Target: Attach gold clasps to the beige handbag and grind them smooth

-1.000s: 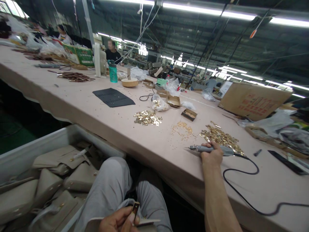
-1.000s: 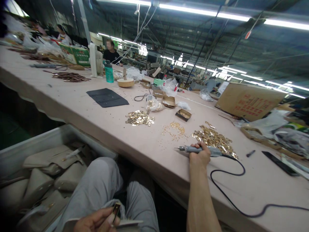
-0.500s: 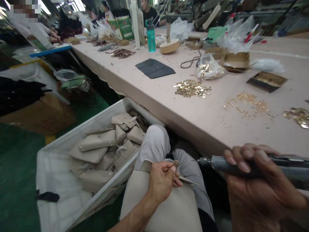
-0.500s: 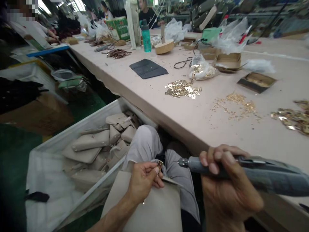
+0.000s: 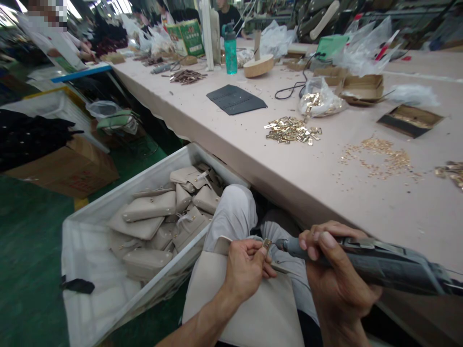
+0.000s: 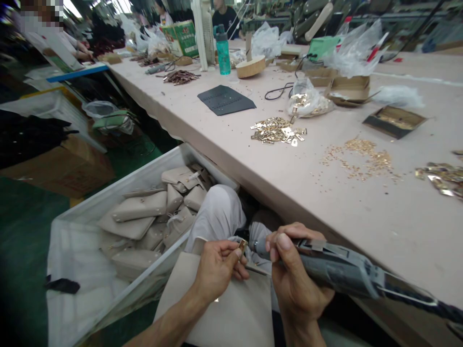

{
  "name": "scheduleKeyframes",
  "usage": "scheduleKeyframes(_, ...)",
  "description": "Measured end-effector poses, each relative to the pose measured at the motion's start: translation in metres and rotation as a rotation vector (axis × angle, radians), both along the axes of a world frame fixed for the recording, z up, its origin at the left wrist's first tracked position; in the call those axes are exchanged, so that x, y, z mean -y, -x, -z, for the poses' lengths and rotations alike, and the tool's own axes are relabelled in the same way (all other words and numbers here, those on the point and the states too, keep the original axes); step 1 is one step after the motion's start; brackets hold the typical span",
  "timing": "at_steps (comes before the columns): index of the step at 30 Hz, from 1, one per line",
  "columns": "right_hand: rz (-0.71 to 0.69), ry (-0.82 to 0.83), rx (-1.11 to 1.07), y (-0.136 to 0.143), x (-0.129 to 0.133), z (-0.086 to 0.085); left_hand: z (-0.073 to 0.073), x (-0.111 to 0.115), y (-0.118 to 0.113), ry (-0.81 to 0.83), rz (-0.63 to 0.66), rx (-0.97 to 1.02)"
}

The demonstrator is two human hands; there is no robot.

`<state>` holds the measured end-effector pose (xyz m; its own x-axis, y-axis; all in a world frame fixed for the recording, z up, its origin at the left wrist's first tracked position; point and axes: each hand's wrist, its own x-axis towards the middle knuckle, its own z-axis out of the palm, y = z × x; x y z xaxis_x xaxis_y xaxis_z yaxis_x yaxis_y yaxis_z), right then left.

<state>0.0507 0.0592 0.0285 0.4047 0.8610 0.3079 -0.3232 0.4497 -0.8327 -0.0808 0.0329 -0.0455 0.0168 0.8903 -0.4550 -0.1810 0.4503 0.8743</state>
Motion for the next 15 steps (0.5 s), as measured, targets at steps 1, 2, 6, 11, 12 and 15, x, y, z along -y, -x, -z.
scheduleKeyframes(1, -0.007, 0.000, 0.006, 0.0008, 0.0002, 0.0003, -0.0001, 0.0002, 0.0001, 0.001, -0.002, 0.000)
scheduleKeyframes(2, -0.009, -0.004, 0.015, 0.0015, 0.0005, 0.0006, -0.0003, 0.0003, 0.0003, 0.003, -0.004, -0.003)
scheduleKeyframes(6, -0.026, -0.021, 0.057, 0.0036, 0.0026, 0.0021, -0.0022, 0.0007, 0.0008, 0.003, -0.001, -0.005)
scheduleKeyframes(11, -0.102, -0.024, 0.144, 0.0057, 0.0059, 0.0024, -0.0044, 0.0010, 0.0014, -0.024, 0.002, -0.020)
scheduleKeyframes(12, -0.115, -0.024, 0.171, 0.0056, 0.0064, 0.0025, -0.0046, 0.0011, 0.0016, -0.030, 0.007, -0.030)
scheduleKeyframes(15, -0.160, -0.020, 0.228, 0.0039, 0.0066, 0.0034, -0.0053, 0.0016, 0.0023, -0.044, 0.015, -0.053)
